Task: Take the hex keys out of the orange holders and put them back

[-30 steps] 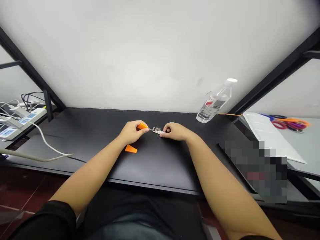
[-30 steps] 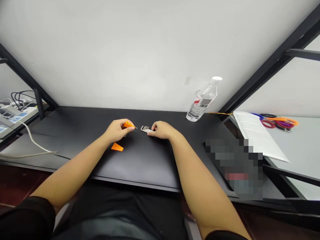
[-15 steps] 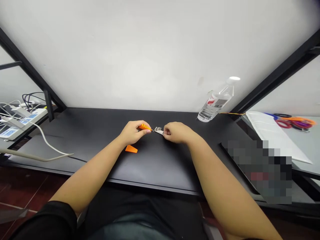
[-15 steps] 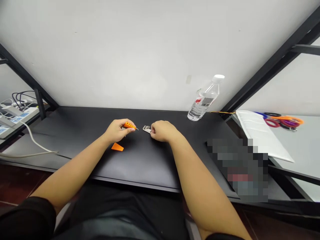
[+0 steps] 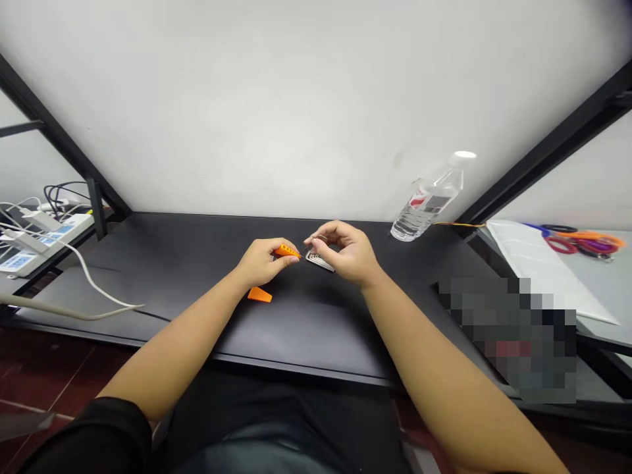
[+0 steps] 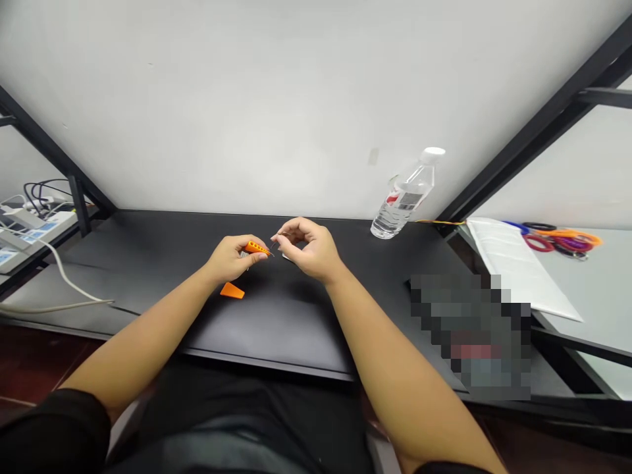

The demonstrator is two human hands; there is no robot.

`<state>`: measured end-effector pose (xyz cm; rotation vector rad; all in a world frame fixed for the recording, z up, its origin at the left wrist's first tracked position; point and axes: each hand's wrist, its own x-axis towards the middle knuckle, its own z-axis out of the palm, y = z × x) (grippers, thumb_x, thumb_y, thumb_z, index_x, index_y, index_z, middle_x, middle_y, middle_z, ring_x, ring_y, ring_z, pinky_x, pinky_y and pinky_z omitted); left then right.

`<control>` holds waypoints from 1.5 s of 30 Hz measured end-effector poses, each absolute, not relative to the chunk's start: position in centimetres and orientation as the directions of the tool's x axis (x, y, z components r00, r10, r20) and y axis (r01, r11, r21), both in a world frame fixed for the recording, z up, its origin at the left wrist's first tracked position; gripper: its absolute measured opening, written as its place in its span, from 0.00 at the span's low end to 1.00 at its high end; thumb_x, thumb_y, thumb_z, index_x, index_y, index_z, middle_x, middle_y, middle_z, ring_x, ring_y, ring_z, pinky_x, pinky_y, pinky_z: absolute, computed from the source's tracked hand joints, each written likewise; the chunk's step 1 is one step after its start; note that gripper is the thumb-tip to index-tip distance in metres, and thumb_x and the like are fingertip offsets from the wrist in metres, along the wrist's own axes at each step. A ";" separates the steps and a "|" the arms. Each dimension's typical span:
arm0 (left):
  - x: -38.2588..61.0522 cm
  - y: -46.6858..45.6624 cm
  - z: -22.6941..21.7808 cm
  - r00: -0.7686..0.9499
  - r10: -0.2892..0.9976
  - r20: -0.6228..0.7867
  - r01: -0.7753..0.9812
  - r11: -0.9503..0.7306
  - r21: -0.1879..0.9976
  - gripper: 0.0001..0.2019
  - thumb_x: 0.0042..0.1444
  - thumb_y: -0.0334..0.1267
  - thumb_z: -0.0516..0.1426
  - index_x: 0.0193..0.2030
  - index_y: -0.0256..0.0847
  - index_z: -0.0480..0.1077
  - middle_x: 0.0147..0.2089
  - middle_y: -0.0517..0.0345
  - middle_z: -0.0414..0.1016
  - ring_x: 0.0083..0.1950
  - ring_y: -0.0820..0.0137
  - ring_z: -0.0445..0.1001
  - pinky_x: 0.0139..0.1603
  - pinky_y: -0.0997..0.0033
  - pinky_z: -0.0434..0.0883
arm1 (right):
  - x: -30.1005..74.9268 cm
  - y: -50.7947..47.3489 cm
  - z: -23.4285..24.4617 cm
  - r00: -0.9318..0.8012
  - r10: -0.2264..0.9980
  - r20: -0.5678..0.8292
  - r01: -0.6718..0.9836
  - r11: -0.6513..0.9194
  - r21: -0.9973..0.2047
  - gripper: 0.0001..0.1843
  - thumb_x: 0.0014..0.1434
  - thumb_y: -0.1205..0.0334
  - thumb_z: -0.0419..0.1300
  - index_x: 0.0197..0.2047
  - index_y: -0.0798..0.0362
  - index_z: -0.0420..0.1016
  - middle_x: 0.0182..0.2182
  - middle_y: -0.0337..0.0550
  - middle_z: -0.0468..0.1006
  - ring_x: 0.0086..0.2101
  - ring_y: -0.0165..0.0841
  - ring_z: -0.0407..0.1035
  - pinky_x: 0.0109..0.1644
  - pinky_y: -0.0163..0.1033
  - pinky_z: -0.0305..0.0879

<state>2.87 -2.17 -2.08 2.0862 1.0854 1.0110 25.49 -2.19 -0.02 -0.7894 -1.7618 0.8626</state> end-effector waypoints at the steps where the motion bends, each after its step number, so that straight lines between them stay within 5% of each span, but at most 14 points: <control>1: 2.9 -2.2 -2.1 0.378 0.851 0.363 0.415 -0.507 0.756 0.13 0.57 0.48 0.63 0.42 0.41 0.79 0.40 0.55 0.82 0.40 0.67 0.78 0.42 0.69 0.73 | 25.3 -2.3 0.0 -0.311 0.825 0.471 0.113 0.524 -0.844 0.11 0.60 0.52 0.66 0.40 0.50 0.74 0.38 0.46 0.84 0.34 0.35 0.77 0.41 0.42 0.75; 18: 3.1 -2.5 -1.8 0.323 0.872 0.369 0.389 -0.478 0.788 0.13 0.57 0.48 0.63 0.39 0.40 0.79 0.41 0.53 0.82 0.40 0.66 0.78 0.44 0.67 0.74 | 25.0 -2.8 0.1 -0.364 0.822 0.439 0.186 0.526 -0.830 0.14 0.62 0.48 0.63 0.42 0.50 0.75 0.42 0.47 0.85 0.37 0.36 0.79 0.46 0.44 0.75; 24: 3.1 -2.5 -2.0 0.272 0.902 0.334 0.437 -0.425 0.793 0.13 0.57 0.48 0.62 0.40 0.40 0.79 0.39 0.55 0.82 0.38 0.66 0.78 0.43 0.67 0.74 | 24.8 -2.5 0.3 -0.370 0.842 0.392 0.470 0.534 -0.703 0.17 0.64 0.48 0.60 0.46 0.49 0.81 0.42 0.45 0.85 0.37 0.38 0.78 0.46 0.43 0.73; 29: 2.9 -2.0 -2.4 0.247 0.917 0.314 0.534 -0.399 0.746 0.11 0.61 0.45 0.59 0.42 0.42 0.78 0.37 0.56 0.80 0.38 0.67 0.76 0.43 0.66 0.73 | 25.1 -2.0 0.3 -0.397 0.838 0.376 0.636 0.546 -0.546 0.20 0.69 0.50 0.53 0.53 0.47 0.82 0.52 0.45 0.83 0.49 0.42 0.77 0.54 0.44 0.69; 34: 2.8 -1.6 -2.7 0.272 0.882 0.386 0.581 -0.470 0.665 0.08 0.60 0.41 0.59 0.40 0.43 0.79 0.41 0.55 0.81 0.43 0.65 0.76 0.48 0.65 0.72 | 25.2 -2.2 0.7 -0.477 0.840 0.258 0.715 0.542 -0.442 0.21 0.71 0.51 0.50 0.54 0.45 0.81 0.48 0.44 0.85 0.49 0.42 0.76 0.49 0.41 0.67; 41: 3.1 -1.8 -2.6 0.369 0.866 0.337 0.582 -0.498 0.643 0.08 0.60 0.40 0.58 0.39 0.43 0.78 0.43 0.55 0.81 0.44 0.64 0.76 0.43 0.66 0.72 | 24.1 -2.5 0.3 -0.595 0.799 0.094 0.762 0.597 -0.250 0.20 0.71 0.53 0.49 0.40 0.49 0.81 0.42 0.47 0.84 0.40 0.40 0.74 0.38 0.39 0.58; 45: 3.2 -2.1 -2.5 0.407 0.870 0.278 0.563 -0.478 0.674 0.09 0.61 0.43 0.57 0.41 0.44 0.77 0.40 0.57 0.81 0.39 0.66 0.76 0.40 0.68 0.71 | 24.2 -2.3 0.4 -0.620 0.780 0.082 0.744 0.618 -0.253 0.18 0.70 0.57 0.50 0.37 0.50 0.79 0.40 0.48 0.83 0.37 0.38 0.73 0.36 0.39 0.56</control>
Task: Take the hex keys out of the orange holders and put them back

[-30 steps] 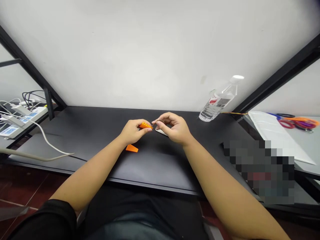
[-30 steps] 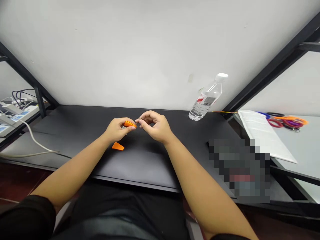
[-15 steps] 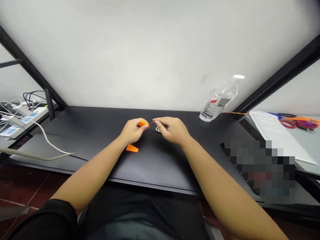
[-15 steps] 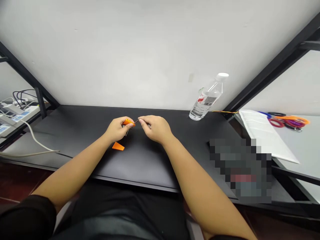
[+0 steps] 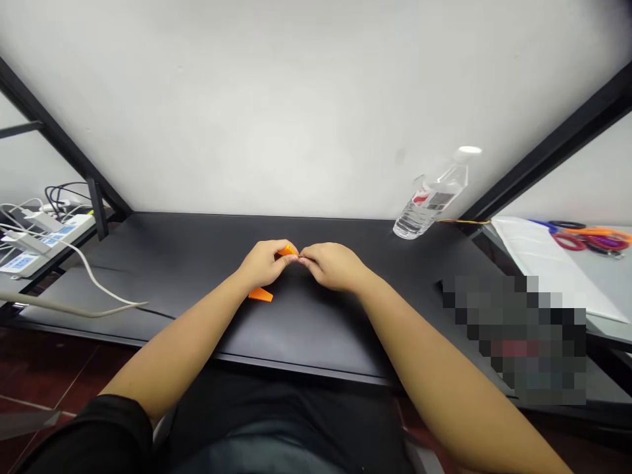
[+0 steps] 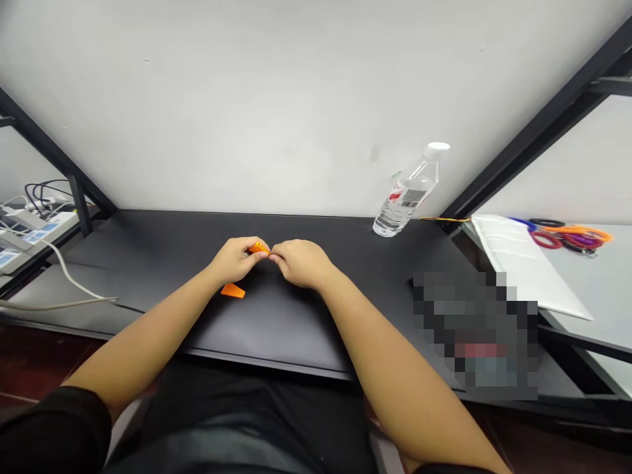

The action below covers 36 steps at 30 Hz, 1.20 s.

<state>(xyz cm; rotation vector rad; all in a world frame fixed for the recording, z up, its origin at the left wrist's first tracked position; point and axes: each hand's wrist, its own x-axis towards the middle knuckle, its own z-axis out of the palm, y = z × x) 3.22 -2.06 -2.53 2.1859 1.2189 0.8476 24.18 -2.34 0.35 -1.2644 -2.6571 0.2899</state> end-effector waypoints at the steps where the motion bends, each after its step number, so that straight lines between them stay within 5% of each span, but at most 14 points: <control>1: 3.2 -2.1 -2.5 0.411 0.873 0.264 0.561 -0.470 0.681 0.10 0.61 0.43 0.57 0.42 0.44 0.77 0.40 0.58 0.81 0.39 0.67 0.76 0.39 0.69 0.71 | 24.5 -2.2 0.5 -0.632 0.771 0.081 0.730 0.626 -0.275 0.17 0.70 0.57 0.50 0.37 0.50 0.79 0.40 0.47 0.83 0.37 0.38 0.73 0.36 0.38 0.57; 4: 3.3 -2.2 -2.6 0.402 0.886 0.232 0.564 -0.439 0.699 0.11 0.61 0.44 0.57 0.42 0.44 0.77 0.39 0.58 0.81 0.38 0.67 0.75 0.39 0.69 0.71 | 26.3 -1.3 0.7 -0.607 0.791 0.077 0.718 0.587 -0.373 0.16 0.69 0.53 0.52 0.42 0.47 0.80 0.40 0.43 0.83 0.37 0.37 0.73 0.37 0.38 0.60; 10: 2.9 -1.9 -2.7 0.339 0.911 0.235 0.544 -0.393 0.741 0.11 0.61 0.45 0.57 0.42 0.45 0.77 0.37 0.59 0.81 0.35 0.68 0.75 0.38 0.69 0.70 | 30.1 1.5 -0.6 -0.291 0.953 -0.085 0.869 0.227 -0.439 0.26 0.54 0.35 0.63 0.41 0.49 0.80 0.40 0.45 0.83 0.37 0.38 0.74 0.36 0.38 0.63; 13: 2.9 -2.0 -2.6 0.340 0.906 0.254 0.545 -0.409 0.731 0.10 0.60 0.45 0.58 0.42 0.45 0.78 0.37 0.59 0.80 0.34 0.69 0.74 0.37 0.70 0.70 | 30.2 2.0 -1.5 -0.302 0.936 -0.183 0.885 0.203 -0.420 0.26 0.47 0.37 0.69 0.40 0.49 0.79 0.38 0.43 0.82 0.35 0.36 0.73 0.34 0.37 0.63; 18: 3.0 -2.4 -2.1 0.363 0.897 0.252 0.547 -0.425 0.721 0.11 0.61 0.45 0.57 0.43 0.45 0.78 0.38 0.59 0.81 0.34 0.69 0.74 0.36 0.69 0.69 | 29.6 1.5 -1.4 -0.382 0.879 -0.284 0.864 0.231 -0.447 0.17 0.50 0.44 0.67 0.33 0.49 0.77 0.33 0.40 0.81 0.32 0.34 0.72 0.31 0.37 0.61; 26: 3.0 -2.3 -2.2 0.397 0.883 0.249 0.551 -0.446 0.705 0.11 0.61 0.45 0.57 0.43 0.45 0.78 0.37 0.58 0.80 0.36 0.67 0.75 0.38 0.68 0.70 | 29.4 1.3 -1.5 -0.302 0.923 -0.240 0.896 0.189 -0.403 0.23 0.47 0.43 0.69 0.41 0.48 0.76 0.37 0.42 0.81 0.34 0.37 0.74 0.32 0.38 0.62; 36: 3.1 -2.2 -2.3 0.386 0.887 0.252 0.555 -0.442 0.705 0.10 0.61 0.45 0.57 0.42 0.44 0.78 0.39 0.58 0.81 0.38 0.68 0.75 0.40 0.69 0.71 | 28.8 0.6 -0.4 -0.441 0.807 -0.394 0.871 0.279 -0.404 0.11 0.51 0.51 0.65 0.32 0.50 0.77 0.31 0.41 0.79 0.29 0.33 0.69 0.29 0.37 0.58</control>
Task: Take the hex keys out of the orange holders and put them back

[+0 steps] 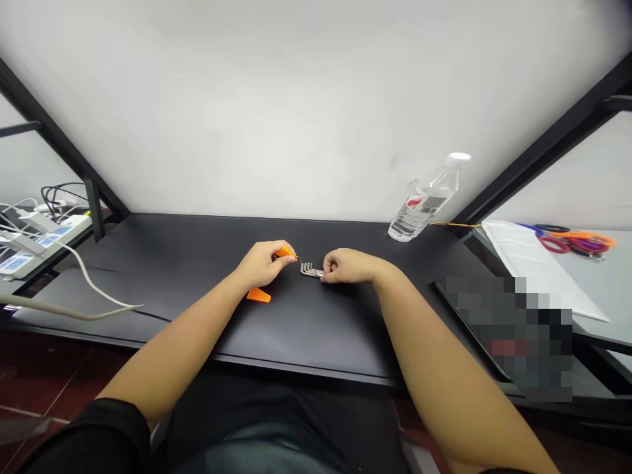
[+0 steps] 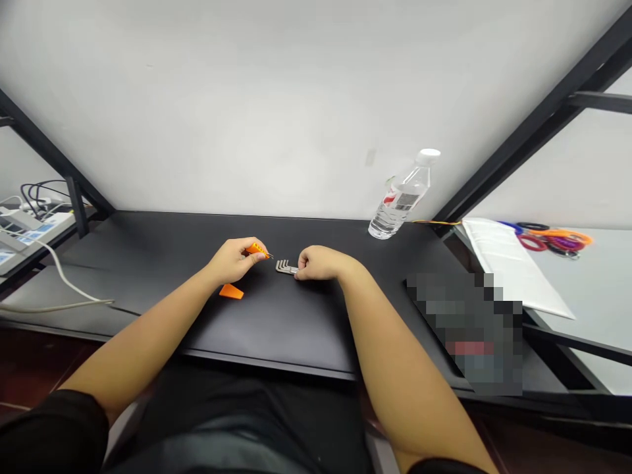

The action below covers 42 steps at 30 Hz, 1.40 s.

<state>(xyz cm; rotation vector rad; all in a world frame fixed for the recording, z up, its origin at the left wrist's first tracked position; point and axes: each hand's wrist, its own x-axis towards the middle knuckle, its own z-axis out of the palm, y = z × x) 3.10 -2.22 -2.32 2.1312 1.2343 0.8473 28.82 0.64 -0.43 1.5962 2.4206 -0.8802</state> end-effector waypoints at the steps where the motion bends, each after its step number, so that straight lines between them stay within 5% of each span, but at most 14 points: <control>1: 3.1 -2.2 -2.3 0.385 0.887 0.254 0.552 -0.442 0.707 0.10 0.61 0.44 0.57 0.42 0.44 0.78 0.39 0.58 0.81 0.38 0.68 0.75 0.40 0.69 0.71 | 28.7 0.5 -0.3 -0.460 0.796 -0.393 0.862 0.294 -0.412 0.10 0.52 0.53 0.65 0.31 0.50 0.76 0.30 0.41 0.79 0.28 0.33 0.69 0.29 0.37 0.58; 5: 3.2 -2.4 -2.2 0.387 0.884 0.264 0.535 -0.448 0.716 0.10 0.61 0.43 0.57 0.43 0.43 0.78 0.40 0.58 0.82 0.39 0.68 0.76 0.41 0.69 0.72 | 28.5 -0.1 0.1 -0.498 0.814 -0.299 0.836 0.357 -0.418 0.05 0.51 0.59 0.64 0.30 0.50 0.76 0.29 0.41 0.79 0.27 0.33 0.69 0.29 0.37 0.58; 11: 3.2 -2.2 -2.3 0.385 0.872 0.303 0.509 -0.475 0.718 0.09 0.60 0.43 0.59 0.43 0.44 0.78 0.41 0.58 0.82 0.41 0.68 0.77 0.43 0.69 0.72 | 27.9 -0.5 0.2 -0.431 0.856 0.285 0.596 0.508 -0.622 0.10 0.60 0.56 0.60 0.37 0.51 0.79 0.31 0.43 0.81 0.31 0.34 0.72 0.35 0.38 0.66; 14: 3.1 -2.1 -2.4 0.382 0.865 0.325 0.496 -0.489 0.717 0.10 0.59 0.43 0.60 0.43 0.43 0.79 0.41 0.58 0.82 0.41 0.67 0.77 0.42 0.69 0.72 | 27.2 -1.0 0.2 -0.380 0.824 0.420 0.415 0.557 -0.719 0.14 0.64 0.51 0.59 0.42 0.52 0.80 0.33 0.44 0.82 0.32 0.35 0.75 0.36 0.39 0.70; 20: 3.1 -2.1 -2.4 0.367 0.866 0.341 0.477 -0.490 0.730 0.11 0.60 0.45 0.60 0.42 0.41 0.79 0.40 0.56 0.82 0.40 0.67 0.77 0.42 0.69 0.73 | 26.0 -1.8 -0.1 -0.408 0.791 0.456 0.284 0.584 -0.760 0.13 0.66 0.53 0.60 0.44 0.51 0.80 0.37 0.46 0.84 0.36 0.37 0.78 0.41 0.42 0.74; 29: 3.0 -2.0 -2.5 0.353 0.868 0.349 0.458 -0.485 0.745 0.13 0.59 0.48 0.61 0.41 0.40 0.79 0.40 0.55 0.81 0.39 0.67 0.76 0.41 0.69 0.72 | 25.2 -1.8 -0.6 -0.455 0.761 0.462 0.331 0.626 -0.706 0.12 0.67 0.57 0.57 0.45 0.51 0.81 0.40 0.44 0.84 0.36 0.35 0.77 0.40 0.40 0.72; 36: 3.1 -2.0 -2.4 0.310 0.888 0.341 0.511 -0.458 0.728 0.13 0.60 0.47 0.59 0.40 0.41 0.78 0.37 0.56 0.81 0.37 0.67 0.76 0.40 0.69 0.71 | 25.8 -1.4 -0.3 -0.432 0.736 0.521 0.482 0.677 -0.556 0.14 0.68 0.54 0.57 0.44 0.50 0.82 0.39 0.45 0.83 0.32 0.34 0.73 0.38 0.40 0.68; 42: 3.0 -1.9 -2.3 0.352 0.859 0.372 0.542 -0.511 0.668 0.10 0.62 0.44 0.57 0.40 0.41 0.77 0.40 0.55 0.80 0.40 0.67 0.75 0.40 0.69 0.71 | 25.5 -1.4 -0.3 -0.591 0.677 0.439 0.523 0.736 -0.430 0.15 0.69 0.55 0.54 0.42 0.49 0.82 0.38 0.45 0.83 0.37 0.37 0.74 0.41 0.40 0.66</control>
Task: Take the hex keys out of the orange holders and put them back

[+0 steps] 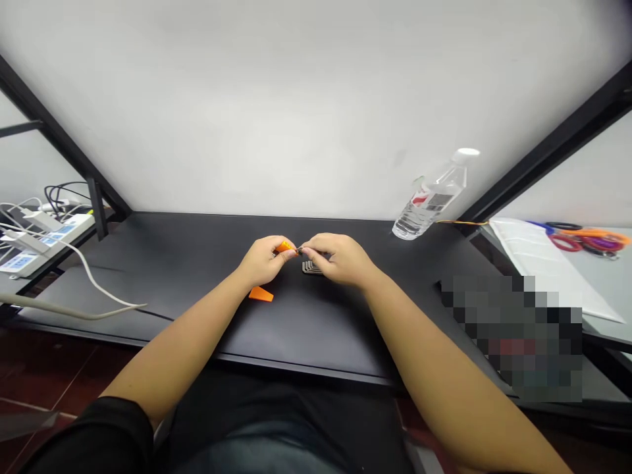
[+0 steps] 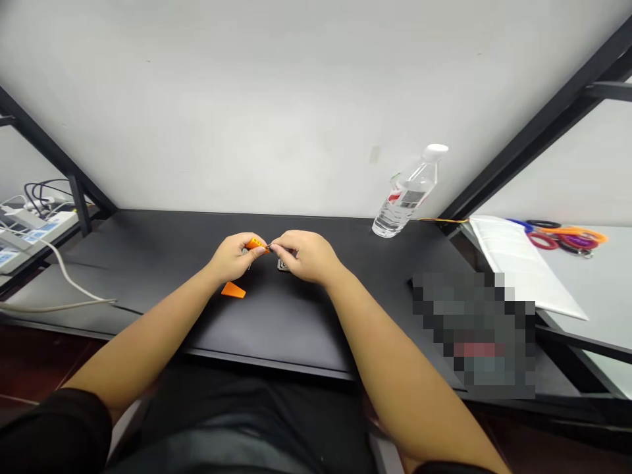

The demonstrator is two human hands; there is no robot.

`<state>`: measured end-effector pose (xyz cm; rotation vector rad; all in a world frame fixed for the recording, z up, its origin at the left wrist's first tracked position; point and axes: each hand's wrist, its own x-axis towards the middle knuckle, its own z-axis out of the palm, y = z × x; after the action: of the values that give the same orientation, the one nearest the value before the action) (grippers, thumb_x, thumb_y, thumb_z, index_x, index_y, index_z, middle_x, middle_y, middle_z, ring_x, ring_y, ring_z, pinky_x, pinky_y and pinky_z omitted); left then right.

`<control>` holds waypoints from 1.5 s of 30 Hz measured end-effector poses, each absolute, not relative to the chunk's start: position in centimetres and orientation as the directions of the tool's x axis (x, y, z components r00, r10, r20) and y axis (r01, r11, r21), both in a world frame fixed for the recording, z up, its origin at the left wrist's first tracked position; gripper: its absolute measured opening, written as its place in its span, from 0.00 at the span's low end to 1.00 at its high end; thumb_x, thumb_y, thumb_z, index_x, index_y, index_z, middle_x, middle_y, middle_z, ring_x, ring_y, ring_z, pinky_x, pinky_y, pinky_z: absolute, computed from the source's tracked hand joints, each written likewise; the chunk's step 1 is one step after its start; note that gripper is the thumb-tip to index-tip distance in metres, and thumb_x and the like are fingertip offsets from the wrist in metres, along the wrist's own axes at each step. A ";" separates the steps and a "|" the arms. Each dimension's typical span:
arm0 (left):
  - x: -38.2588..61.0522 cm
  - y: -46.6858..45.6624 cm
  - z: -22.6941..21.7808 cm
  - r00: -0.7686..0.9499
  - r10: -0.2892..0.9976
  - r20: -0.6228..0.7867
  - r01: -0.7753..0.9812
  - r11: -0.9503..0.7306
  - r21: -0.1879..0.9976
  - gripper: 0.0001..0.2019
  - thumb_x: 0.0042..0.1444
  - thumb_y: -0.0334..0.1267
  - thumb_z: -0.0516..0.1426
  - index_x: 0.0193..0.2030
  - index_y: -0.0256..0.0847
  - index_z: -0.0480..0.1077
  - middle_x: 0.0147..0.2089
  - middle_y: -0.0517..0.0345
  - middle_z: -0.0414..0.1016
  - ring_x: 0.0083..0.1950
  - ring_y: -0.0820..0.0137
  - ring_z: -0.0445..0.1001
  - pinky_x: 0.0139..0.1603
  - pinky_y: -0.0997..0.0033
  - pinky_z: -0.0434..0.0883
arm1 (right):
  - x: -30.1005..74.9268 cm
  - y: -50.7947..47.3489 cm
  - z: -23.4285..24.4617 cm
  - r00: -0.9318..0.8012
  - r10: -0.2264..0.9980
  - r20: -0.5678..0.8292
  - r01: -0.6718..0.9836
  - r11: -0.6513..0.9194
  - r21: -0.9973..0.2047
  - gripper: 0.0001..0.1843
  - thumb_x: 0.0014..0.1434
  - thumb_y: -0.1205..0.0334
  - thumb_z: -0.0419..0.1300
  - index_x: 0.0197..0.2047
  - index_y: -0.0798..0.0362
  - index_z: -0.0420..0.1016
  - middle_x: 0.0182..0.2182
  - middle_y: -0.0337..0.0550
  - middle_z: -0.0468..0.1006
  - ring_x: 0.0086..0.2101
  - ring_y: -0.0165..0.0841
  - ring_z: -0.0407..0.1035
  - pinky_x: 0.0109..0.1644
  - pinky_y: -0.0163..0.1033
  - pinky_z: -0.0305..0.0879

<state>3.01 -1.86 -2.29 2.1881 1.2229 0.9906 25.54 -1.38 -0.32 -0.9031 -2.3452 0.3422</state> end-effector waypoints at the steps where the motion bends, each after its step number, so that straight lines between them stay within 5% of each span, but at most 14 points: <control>1: 3.0 -1.9 -2.3 0.366 0.854 0.368 0.545 -0.518 0.659 0.10 0.62 0.43 0.56 0.40 0.41 0.77 0.40 0.55 0.80 0.40 0.67 0.75 0.40 0.70 0.70 | 25.4 -1.5 -0.3 -0.614 0.676 0.407 0.538 0.736 -0.411 0.16 0.69 0.55 0.54 0.41 0.49 0.82 0.38 0.45 0.83 0.38 0.37 0.74 0.41 0.40 0.65; 5: 3.0 -2.0 -2.3 0.380 0.860 0.341 0.540 -0.505 0.673 0.11 0.63 0.45 0.56 0.41 0.42 0.76 0.38 0.57 0.80 0.36 0.69 0.74 0.37 0.70 0.69 | 25.8 -1.4 -0.4 -0.641 0.715 0.279 0.583 0.690 -0.430 0.14 0.66 0.50 0.58 0.42 0.49 0.81 0.42 0.47 0.81 0.37 0.37 0.73 0.39 0.41 0.65; 11: 3.1 -2.2 -2.3 0.339 0.884 0.321 0.499 -0.458 0.735 0.13 0.63 0.47 0.56 0.42 0.41 0.76 0.36 0.58 0.79 0.32 0.71 0.73 0.35 0.71 0.69 | 28.4 0.5 -1.5 -0.563 0.826 0.026 0.699 0.492 -0.518 0.25 0.47 0.43 0.73 0.43 0.49 0.80 0.41 0.46 0.80 0.38 0.40 0.74 0.39 0.41 0.68; 17: 3.2 -2.4 -2.0 0.328 0.873 0.360 0.495 -0.483 0.722 0.11 0.63 0.45 0.57 0.42 0.42 0.77 0.39 0.57 0.81 0.36 0.70 0.75 0.39 0.70 0.71 | 28.2 0.8 -1.7 -0.496 0.849 -0.183 0.797 0.361 -0.485 0.20 0.48 0.40 0.70 0.31 0.48 0.78 0.29 0.40 0.79 0.27 0.33 0.69 0.27 0.38 0.58; 25: 3.1 -2.4 -1.8 0.363 0.855 0.369 0.489 -0.512 0.706 0.10 0.62 0.42 0.57 0.42 0.42 0.78 0.42 0.54 0.82 0.40 0.67 0.77 0.41 0.69 0.72 | 28.1 -0.1 -0.6 -0.553 0.790 -0.266 0.781 0.379 -0.496 0.18 0.49 0.43 0.70 0.25 0.48 0.75 0.23 0.38 0.77 0.23 0.32 0.67 0.24 0.37 0.56; 28: 3.1 -2.3 -1.9 0.381 0.847 0.370 0.481 -0.524 0.703 0.09 0.62 0.41 0.58 0.41 0.42 0.78 0.44 0.54 0.82 0.42 0.66 0.78 0.42 0.68 0.73 | 28.2 -0.2 -0.3 -0.584 0.790 -0.188 0.744 0.428 -0.512 0.14 0.54 0.48 0.67 0.26 0.48 0.76 0.23 0.38 0.78 0.24 0.32 0.68 0.26 0.37 0.59; 35: 3.2 -2.2 -2.1 0.375 0.854 0.362 0.482 -0.513 0.710 0.08 0.60 0.40 0.59 0.42 0.42 0.78 0.43 0.55 0.82 0.43 0.65 0.78 0.45 0.67 0.74 | 27.3 -0.8 0.4 -0.401 0.809 0.429 0.437 0.581 -0.687 0.14 0.62 0.49 0.62 0.41 0.50 0.80 0.36 0.45 0.83 0.34 0.36 0.75 0.39 0.42 0.71; 45: 3.2 -2.4 -1.9 0.390 0.848 0.359 0.428 -0.512 0.745 0.09 0.60 0.42 0.60 0.41 0.41 0.78 0.44 0.54 0.82 0.44 0.66 0.79 0.47 0.66 0.74 | 25.2 -2.1 0.0 -0.293 0.799 0.525 0.245 0.594 -0.766 0.15 0.64 0.47 0.63 0.44 0.48 0.80 0.41 0.46 0.84 0.40 0.39 0.79 0.46 0.45 0.76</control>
<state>3.19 -2.39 -1.89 2.1038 1.0898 1.0022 25.16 -2.09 -0.04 -0.8472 -1.8308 0.6995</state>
